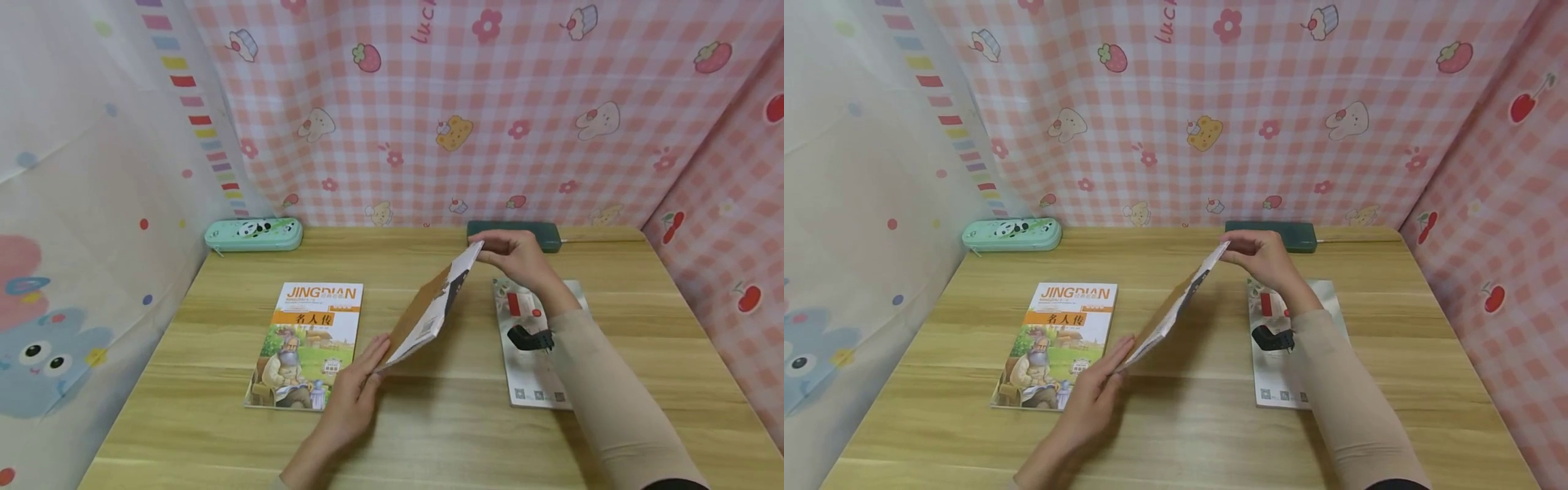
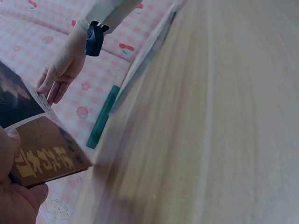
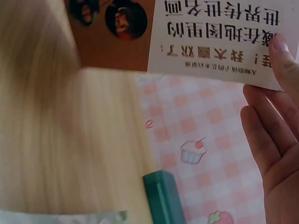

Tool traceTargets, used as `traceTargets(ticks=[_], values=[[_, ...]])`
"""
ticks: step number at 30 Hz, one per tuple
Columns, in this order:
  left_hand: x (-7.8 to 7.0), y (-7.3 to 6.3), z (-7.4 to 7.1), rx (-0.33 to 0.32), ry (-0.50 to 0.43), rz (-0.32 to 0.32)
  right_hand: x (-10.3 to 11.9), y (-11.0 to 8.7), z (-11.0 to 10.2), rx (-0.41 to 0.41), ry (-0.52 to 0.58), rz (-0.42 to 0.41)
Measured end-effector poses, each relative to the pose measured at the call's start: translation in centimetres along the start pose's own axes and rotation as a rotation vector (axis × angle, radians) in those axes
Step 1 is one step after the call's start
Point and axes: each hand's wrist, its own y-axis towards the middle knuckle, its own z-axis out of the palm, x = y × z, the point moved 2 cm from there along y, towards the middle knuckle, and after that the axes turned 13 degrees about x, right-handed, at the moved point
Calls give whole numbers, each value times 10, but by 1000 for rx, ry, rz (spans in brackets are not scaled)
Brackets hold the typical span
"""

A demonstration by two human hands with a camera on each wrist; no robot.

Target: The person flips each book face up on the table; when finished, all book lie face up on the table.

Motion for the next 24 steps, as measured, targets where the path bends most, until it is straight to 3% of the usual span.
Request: traceTargets(ticks=[4,8,10,15,24], values=[[-3,0,-1,-10,-78,-18,11,4,-2,-68,-32,-4],[-4,-1,1,-19,-160,-95,39,4,2,-118,-74,-2],[-5,-2,2,-22,-187,-130,43,6,2,-132,-91,10],[-5,-2,4,-41,-223,-155,25,13,1,-135,-107,33],[-5,-4,10,-74,-275,-210,19,19,6,-121,-173,73]])
